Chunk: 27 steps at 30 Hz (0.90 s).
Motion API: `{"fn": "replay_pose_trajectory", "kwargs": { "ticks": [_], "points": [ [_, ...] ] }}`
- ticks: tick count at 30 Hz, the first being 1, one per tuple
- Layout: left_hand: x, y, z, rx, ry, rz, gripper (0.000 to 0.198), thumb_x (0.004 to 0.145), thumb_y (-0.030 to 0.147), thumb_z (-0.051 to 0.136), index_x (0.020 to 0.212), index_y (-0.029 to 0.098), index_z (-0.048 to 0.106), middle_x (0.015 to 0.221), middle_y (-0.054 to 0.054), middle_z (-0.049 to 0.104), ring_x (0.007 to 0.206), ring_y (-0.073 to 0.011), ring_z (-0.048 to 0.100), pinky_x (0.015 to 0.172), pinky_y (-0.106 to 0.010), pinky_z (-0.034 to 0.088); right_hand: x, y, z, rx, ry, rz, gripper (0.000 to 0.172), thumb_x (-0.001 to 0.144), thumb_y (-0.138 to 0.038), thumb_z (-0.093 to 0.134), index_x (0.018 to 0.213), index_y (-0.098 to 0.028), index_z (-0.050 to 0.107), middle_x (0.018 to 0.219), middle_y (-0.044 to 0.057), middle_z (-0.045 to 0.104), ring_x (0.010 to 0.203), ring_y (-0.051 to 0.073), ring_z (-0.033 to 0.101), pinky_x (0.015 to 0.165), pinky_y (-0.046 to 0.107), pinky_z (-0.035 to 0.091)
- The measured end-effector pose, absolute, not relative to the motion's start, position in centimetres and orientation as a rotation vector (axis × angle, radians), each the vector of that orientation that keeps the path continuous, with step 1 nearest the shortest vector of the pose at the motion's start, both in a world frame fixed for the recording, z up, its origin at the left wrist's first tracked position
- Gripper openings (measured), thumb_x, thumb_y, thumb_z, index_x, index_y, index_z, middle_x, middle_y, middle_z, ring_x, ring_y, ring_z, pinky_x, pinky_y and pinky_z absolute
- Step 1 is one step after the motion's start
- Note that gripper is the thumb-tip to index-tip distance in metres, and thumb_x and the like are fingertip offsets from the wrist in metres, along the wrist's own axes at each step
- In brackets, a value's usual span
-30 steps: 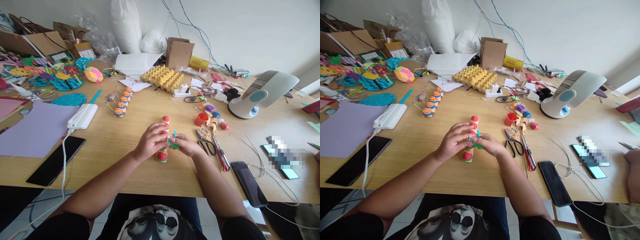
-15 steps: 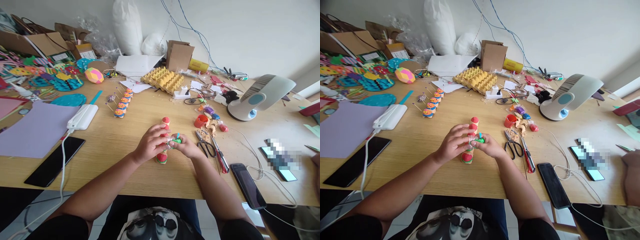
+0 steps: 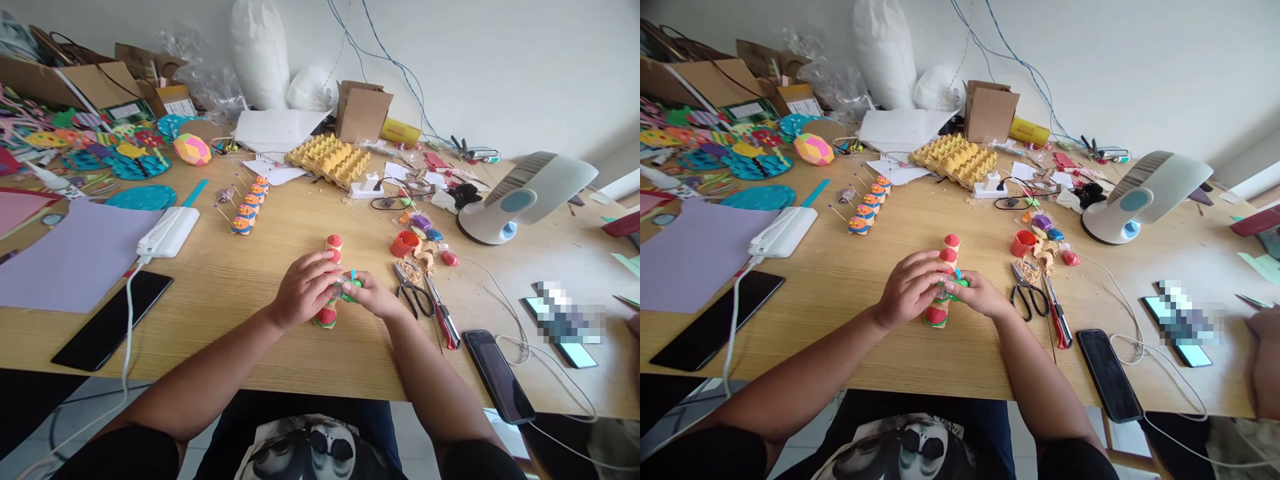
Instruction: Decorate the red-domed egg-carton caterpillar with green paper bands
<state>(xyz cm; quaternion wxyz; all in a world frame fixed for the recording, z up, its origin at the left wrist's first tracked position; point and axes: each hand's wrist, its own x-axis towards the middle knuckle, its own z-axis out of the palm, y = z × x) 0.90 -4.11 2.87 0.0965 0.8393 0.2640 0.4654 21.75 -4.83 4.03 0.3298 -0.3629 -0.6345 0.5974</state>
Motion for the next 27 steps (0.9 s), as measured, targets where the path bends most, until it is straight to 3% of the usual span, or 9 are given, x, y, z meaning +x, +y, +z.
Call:
{"fn": "replay_pose_trajectory", "kwargs": {
  "ticks": [5,10,13,16,22,27],
  "points": [
    [0.9,-3.9,3.1,2.135,0.959,1.593,0.010,0.098,0.028,0.057,0.101,0.022,0.065,0.119,-0.009,0.071,0.124,-0.0243,0.061,0.110,-0.046,0.048,22.0,-4.4,3.3,-1.036,-1.528,1.463,0.049,0.080,-0.065,0.073,0.074,-0.018,0.063,0.066,-0.002,0.055,0.063,0.012,0.048,0.064,0.026,0.043],
    [1.0,-3.4,2.2,1.556,1.025,1.626,0.024,0.103,0.040,0.049,0.109,0.020,0.059,0.113,-0.010,0.070,0.107,-0.0185,0.067,0.091,-0.033,0.055,22.2,-4.0,2.7,-1.104,-1.426,1.257,0.047,0.082,-0.065,0.071,0.082,-0.019,0.064,0.074,-0.001,0.060,0.065,0.012,0.047,0.065,0.026,0.041],
    [1.6,-3.7,1.7,1.579,0.870,1.473,0.027,0.097,0.041,0.061,0.114,0.021,0.057,0.114,-0.010,0.070,0.107,-0.0194,0.068,0.088,-0.032,0.056,21.8,-4.2,2.8,-1.102,-1.475,1.190,0.045,0.083,-0.063,0.071,0.086,-0.019,0.066,0.077,0.000,0.062,0.070,0.014,0.051,0.069,0.027,0.044],
    [2.1,-4.2,1.5,1.613,0.794,1.395,0.045,0.088,0.034,0.075,0.123,0.022,0.051,0.115,-0.010,0.071,0.103,-0.0195,0.071,0.084,-0.030,0.058,21.3,-4.4,2.9,-1.072,-1.532,1.171,0.045,0.083,-0.063,0.071,0.087,-0.019,0.065,0.080,0.001,0.062,0.075,0.016,0.056,0.073,0.029,0.047],
    [2.3,-4.2,1.4,1.518,0.794,1.404,0.042,0.090,0.024,0.071,0.125,0.023,0.048,0.097,-0.004,0.073,0.091,-0.0158,0.074,0.082,-0.030,0.061,21.2,-4.5,2.9,-1.048,-1.633,1.074,0.041,0.087,-0.058,0.070,0.101,-0.019,0.066,0.088,0.003,0.066,0.079,0.017,0.059,0.075,0.031,0.050],
    [2.1,-4.1,1.2,1.833,0.887,1.520,0.046,0.089,0.019,0.071,0.131,0.023,0.053,0.109,-0.007,0.071,0.099,-0.0171,0.071,0.083,-0.030,0.060,21.2,-4.5,2.9,-1.048,-1.717,0.964,0.033,0.093,-0.051,0.066,0.105,-0.020,0.066,0.093,0.005,0.069,0.082,0.018,0.062,0.078,0.032,0.051]
  ]
}}
